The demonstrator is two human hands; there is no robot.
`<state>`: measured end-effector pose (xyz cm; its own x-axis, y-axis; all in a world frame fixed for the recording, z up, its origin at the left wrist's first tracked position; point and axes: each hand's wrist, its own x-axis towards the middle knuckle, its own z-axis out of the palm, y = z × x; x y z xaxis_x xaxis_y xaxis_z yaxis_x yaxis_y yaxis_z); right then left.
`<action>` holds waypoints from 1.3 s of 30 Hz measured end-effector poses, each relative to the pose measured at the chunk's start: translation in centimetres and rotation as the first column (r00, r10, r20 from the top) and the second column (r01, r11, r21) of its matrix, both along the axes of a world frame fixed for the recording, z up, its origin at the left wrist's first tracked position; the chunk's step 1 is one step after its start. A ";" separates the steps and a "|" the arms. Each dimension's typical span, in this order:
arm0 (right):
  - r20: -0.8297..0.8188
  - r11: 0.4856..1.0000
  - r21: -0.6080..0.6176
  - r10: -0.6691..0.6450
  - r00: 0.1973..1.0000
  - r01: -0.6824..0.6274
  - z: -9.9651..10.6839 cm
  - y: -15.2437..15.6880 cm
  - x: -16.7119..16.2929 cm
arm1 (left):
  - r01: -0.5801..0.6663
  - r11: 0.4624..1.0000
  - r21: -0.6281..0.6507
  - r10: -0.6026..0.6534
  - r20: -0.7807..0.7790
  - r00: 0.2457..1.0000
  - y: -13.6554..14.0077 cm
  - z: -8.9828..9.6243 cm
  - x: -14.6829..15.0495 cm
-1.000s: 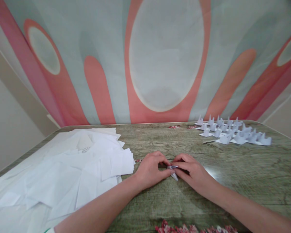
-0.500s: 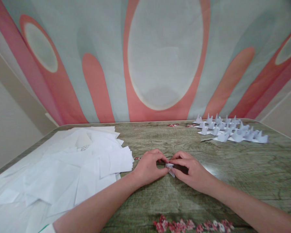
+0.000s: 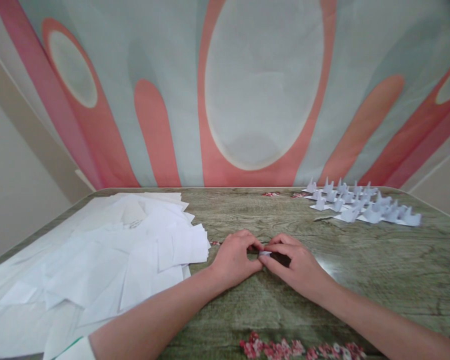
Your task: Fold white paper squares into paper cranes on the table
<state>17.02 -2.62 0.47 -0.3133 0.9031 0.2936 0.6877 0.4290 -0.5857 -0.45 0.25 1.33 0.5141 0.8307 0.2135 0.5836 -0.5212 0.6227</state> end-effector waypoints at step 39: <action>0.077 0.983 0.131 0.115 0.990 -0.125 -1.1 0.5 1.3 | 0.026 0.993 0.114 -0.014 -0.101 0.995 -0.2 -0.1 -0.2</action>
